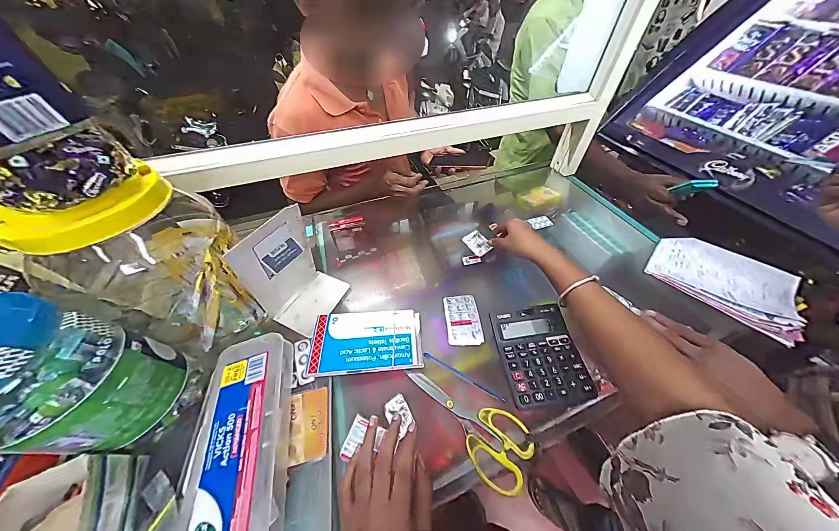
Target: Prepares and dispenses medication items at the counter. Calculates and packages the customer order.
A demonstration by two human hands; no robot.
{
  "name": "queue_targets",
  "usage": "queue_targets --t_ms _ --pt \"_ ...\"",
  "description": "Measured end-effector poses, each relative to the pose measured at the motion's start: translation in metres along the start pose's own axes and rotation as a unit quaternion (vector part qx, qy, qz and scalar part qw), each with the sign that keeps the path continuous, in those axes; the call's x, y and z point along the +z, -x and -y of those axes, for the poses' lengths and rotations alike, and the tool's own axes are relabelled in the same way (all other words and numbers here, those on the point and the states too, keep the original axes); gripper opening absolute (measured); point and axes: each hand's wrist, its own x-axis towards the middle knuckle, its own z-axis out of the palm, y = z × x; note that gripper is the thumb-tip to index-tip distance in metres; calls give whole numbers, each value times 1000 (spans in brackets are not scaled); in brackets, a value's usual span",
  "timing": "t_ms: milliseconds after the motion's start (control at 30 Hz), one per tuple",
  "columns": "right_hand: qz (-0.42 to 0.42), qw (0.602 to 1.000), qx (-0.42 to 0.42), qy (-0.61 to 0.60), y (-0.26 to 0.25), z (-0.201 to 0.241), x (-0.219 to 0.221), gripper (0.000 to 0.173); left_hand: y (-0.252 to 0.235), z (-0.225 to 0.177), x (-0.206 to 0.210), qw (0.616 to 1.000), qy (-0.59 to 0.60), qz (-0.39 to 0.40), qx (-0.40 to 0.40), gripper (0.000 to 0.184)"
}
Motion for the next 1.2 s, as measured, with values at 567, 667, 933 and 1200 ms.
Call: queue_targets --t_ms 567,667,933,1200 --pt "-307 936 -118 126 304 -18 79 25 1 3 4 1000 2 -16 22 37" --pt "-354 912 -167 124 293 -21 88 27 2 5 5 1000 4 -15 19 39" --pt "-354 921 -134 92 295 -18 82 31 1 5 5 1000 -2 -13 10 38" --pt "-390 912 -115 56 296 -27 83 27 0 3 4 1000 -3 -11 11 39"
